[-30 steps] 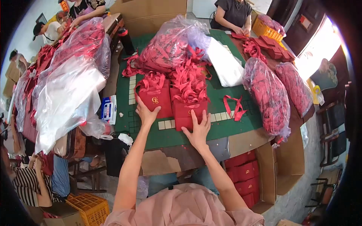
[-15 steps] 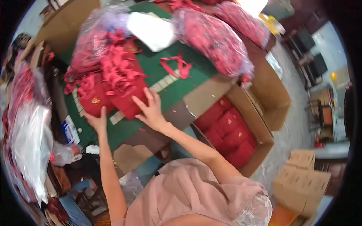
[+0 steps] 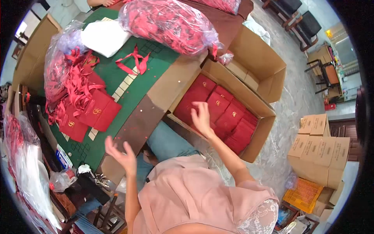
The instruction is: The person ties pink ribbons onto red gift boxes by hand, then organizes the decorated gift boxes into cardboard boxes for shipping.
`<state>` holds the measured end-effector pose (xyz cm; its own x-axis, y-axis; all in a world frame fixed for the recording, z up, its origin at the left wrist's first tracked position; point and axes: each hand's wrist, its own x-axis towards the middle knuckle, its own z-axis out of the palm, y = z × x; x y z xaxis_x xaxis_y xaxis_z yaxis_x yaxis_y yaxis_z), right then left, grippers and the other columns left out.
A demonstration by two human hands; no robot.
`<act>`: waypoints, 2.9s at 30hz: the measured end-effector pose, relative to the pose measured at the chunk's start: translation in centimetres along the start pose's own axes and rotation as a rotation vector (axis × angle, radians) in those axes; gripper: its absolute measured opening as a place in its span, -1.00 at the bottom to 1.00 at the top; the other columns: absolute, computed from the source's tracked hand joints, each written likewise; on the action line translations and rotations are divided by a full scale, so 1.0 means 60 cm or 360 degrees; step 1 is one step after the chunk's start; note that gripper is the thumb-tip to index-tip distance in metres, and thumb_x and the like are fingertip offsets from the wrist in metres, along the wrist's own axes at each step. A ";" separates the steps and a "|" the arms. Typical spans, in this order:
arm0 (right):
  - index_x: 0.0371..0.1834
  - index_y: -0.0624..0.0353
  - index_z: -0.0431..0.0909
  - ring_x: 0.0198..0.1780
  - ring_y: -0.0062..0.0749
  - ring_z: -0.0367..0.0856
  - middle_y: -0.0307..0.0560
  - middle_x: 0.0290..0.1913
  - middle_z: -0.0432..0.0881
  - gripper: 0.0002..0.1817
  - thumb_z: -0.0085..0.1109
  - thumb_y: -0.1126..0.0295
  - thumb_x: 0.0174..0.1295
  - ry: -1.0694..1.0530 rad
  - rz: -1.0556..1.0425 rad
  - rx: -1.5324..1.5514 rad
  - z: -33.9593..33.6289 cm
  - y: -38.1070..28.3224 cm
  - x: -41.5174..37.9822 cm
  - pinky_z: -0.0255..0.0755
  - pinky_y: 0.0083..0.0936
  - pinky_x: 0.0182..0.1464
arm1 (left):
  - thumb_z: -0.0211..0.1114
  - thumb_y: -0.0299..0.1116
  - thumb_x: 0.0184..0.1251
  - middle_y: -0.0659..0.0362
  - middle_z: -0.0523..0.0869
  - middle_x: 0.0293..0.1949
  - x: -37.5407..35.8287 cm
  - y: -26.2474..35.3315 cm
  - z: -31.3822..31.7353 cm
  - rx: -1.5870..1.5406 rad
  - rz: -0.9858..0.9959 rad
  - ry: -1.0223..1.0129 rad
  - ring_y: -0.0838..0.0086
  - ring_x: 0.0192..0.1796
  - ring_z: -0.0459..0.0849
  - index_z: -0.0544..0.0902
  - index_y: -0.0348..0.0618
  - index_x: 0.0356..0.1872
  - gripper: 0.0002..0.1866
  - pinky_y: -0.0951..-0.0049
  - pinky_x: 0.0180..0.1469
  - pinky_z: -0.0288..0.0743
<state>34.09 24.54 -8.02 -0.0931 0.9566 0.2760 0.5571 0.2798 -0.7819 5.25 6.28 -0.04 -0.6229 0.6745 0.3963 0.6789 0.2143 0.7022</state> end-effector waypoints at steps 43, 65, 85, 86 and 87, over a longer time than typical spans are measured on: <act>0.64 0.01 -0.26 0.64 0.17 -0.22 0.13 0.64 -0.13 0.59 0.77 0.03 -0.46 -0.0993 0.1435 -0.1564 -0.293 0.463 -0.252 -0.05 0.22 0.54 | 0.27 -0.64 0.24 -0.18 0.26 0.41 -0.093 0.106 0.142 0.0013 0.0531 -0.0862 -0.01 0.39 0.32 0.51 -0.20 0.31 -0.45 0.10 0.39 0.30; -0.13 0.10 0.68 -0.08 -0.01 0.73 0.10 -0.18 0.74 -0.47 0.58 0.06 -0.15 -0.1204 0.0832 -0.1469 -0.302 0.434 -0.315 0.60 -0.10 -0.03 | 0.25 -0.66 0.20 -0.13 0.35 0.34 -0.118 0.101 0.124 -0.0238 0.0342 -0.0878 0.01 0.33 0.44 0.56 -0.19 0.24 -0.48 0.14 0.34 0.39; 0.63 0.08 -0.41 0.49 0.18 0.17 0.17 0.52 0.11 0.79 0.80 -0.01 -0.70 -0.1115 0.1396 -0.1442 -0.312 0.509 -0.233 0.24 0.13 0.43 | 0.22 -0.68 0.22 -0.08 0.39 0.32 -0.122 0.095 0.127 -0.0213 0.0168 -0.0969 0.07 0.25 0.52 0.57 -0.20 0.22 -0.51 0.21 0.28 0.45; 0.59 0.04 -0.12 0.42 0.04 0.30 0.07 0.38 0.29 0.60 0.78 -0.02 -0.65 -0.1100 0.1330 -0.1594 -0.307 0.450 -0.212 0.28 0.09 0.38 | 0.22 -0.68 0.22 -0.08 0.39 0.32 -0.122 0.097 0.128 -0.0204 0.0166 -0.0981 0.07 0.25 0.52 0.57 -0.20 0.22 -0.51 0.21 0.28 0.45; 0.50 0.05 0.02 0.37 0.01 0.35 0.06 0.32 0.31 0.48 0.77 -0.01 -0.64 -0.1109 0.1187 -0.1665 -0.298 0.445 -0.215 0.31 0.08 0.34 | 0.22 -0.69 0.22 -0.08 0.39 0.32 -0.120 0.098 0.131 -0.0200 0.0202 -0.0976 0.07 0.24 0.53 0.57 -0.19 0.22 -0.50 0.22 0.27 0.46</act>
<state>64.91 18.23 -22.47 0.2769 0.7798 -0.5614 0.9584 -0.1824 0.2195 16.76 8.26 -3.41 -0.1800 0.9789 0.0966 0.6589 0.0470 0.7508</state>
